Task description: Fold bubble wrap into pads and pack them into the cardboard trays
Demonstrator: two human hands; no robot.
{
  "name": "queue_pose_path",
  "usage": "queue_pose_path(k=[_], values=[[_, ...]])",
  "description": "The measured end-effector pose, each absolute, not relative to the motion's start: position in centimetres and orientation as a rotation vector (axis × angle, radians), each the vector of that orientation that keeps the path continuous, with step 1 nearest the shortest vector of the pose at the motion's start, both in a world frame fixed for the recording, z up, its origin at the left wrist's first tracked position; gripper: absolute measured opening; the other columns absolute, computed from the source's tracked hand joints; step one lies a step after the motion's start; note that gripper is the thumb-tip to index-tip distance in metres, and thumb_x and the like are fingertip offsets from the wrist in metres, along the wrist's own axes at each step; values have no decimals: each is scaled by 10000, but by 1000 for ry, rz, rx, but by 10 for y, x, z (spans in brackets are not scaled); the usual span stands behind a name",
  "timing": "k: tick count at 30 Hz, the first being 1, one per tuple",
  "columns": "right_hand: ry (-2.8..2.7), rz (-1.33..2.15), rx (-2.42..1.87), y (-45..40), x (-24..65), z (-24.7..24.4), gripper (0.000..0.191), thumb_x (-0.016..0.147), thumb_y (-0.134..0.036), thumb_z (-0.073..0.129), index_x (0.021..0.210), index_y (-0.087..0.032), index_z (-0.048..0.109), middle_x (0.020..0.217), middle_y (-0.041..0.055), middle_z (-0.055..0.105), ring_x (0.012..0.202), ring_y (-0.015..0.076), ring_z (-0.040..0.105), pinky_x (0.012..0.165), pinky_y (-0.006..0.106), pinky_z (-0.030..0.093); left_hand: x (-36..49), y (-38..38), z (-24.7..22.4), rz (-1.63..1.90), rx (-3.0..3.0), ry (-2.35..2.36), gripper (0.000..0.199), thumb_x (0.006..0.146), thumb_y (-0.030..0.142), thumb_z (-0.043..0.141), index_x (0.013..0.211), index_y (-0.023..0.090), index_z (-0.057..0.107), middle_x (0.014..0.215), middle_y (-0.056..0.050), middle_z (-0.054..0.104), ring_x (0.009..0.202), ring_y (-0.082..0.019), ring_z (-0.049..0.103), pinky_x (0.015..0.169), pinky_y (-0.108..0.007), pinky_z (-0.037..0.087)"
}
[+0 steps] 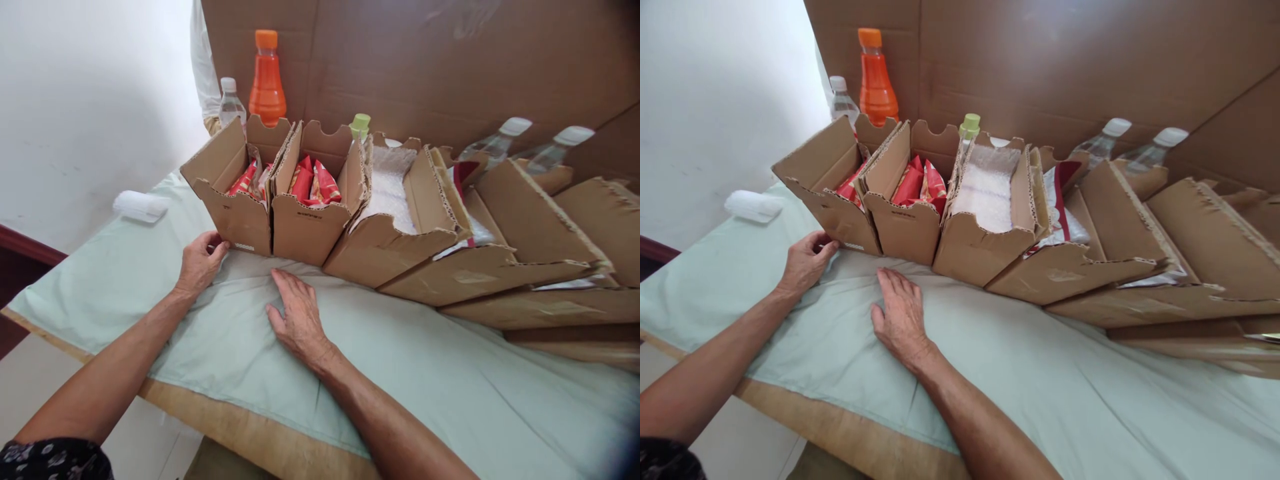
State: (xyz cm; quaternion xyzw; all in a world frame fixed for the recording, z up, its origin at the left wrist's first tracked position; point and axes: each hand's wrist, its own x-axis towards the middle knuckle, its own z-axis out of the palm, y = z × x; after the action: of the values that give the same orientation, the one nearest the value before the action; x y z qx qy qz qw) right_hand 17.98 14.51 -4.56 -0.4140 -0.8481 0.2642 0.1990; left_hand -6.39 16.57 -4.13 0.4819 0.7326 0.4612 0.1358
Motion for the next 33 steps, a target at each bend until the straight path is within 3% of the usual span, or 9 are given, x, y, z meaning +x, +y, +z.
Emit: queue_pose_path(k=[12, 18, 23, 26, 29, 33], values=[[-2412, 720, -1170, 144, 178, -42, 681, 890, -184, 576, 1557, -107, 460, 1593, 164, 513, 1467, 293, 459, 1196, 472, 360, -69, 169, -49, 1265, 1436, 2218, 311, 829, 416, 610, 990, 178, 730, 877, -37, 752, 751, -190, 650, 786, -316, 542], [-2443, 620, -1170, 139, 176, -43, 632, 953, -247, 604, 1559, -161, 448, 1614, 125, 498, 1481, 263, 442, 1197, 450, 367, -74, 167, -47, 1136, 1522, 2347, 443, 792, 381, 652, 1157, 131, 642, 1093, -125, 703, 1109, -357, 631, 1057, -521, 467], [-2618, 313, -1013, 129, 175, -50, 508, 1018, -471, 588, 1432, -178, 566, 1588, 131, 519, 1484, 288, 420, 1178, 482, 385, -67, 156, -48, 876, 1643, 2397, 459, 769, 451, 692, 1131, 187, 591, 861, -63, 651, 1116, -456, 618, 1037, -621, 446], [-2704, 151, -864, 116, 178, -53, 515, 1039, -547, 527, 1419, -204, 572, 1592, 104, 515, 1476, 289, 429, 1202, 490, 364, -51, 136, -53, 676, 1885, 2382, 424, 880, 526, 541, 1139, 195, 605, 1124, -143, 686, 1247, -482, 579, 1075, -620, 425], [-2759, 99, -720, 94, 183, -51, 492, 1043, -552, 508, 1405, -227, 575, 1578, 83, 536, 1457, 282, 448, 1207, 494, 361, -33, 104, -60, 461, 2127, 2344, 567, 965, 489, 351, 1309, 108, 591, 1483, -263, 551, 1418, -493, 470, 1139, -642, 371], [-2759, 86, -615, 57, 195, -46, 496, 1013, -533, 561, 1359, -179, 598, 1533, 115, 572, 1426, 265, 464, 1215, 469, 363, -15, 56, -68, 353, 2244, 2283, 633, 1024, 425, 210, 1431, 87, 558, 1569, -267, 503, 1481, -430, 444, 1185, -603, 351]])
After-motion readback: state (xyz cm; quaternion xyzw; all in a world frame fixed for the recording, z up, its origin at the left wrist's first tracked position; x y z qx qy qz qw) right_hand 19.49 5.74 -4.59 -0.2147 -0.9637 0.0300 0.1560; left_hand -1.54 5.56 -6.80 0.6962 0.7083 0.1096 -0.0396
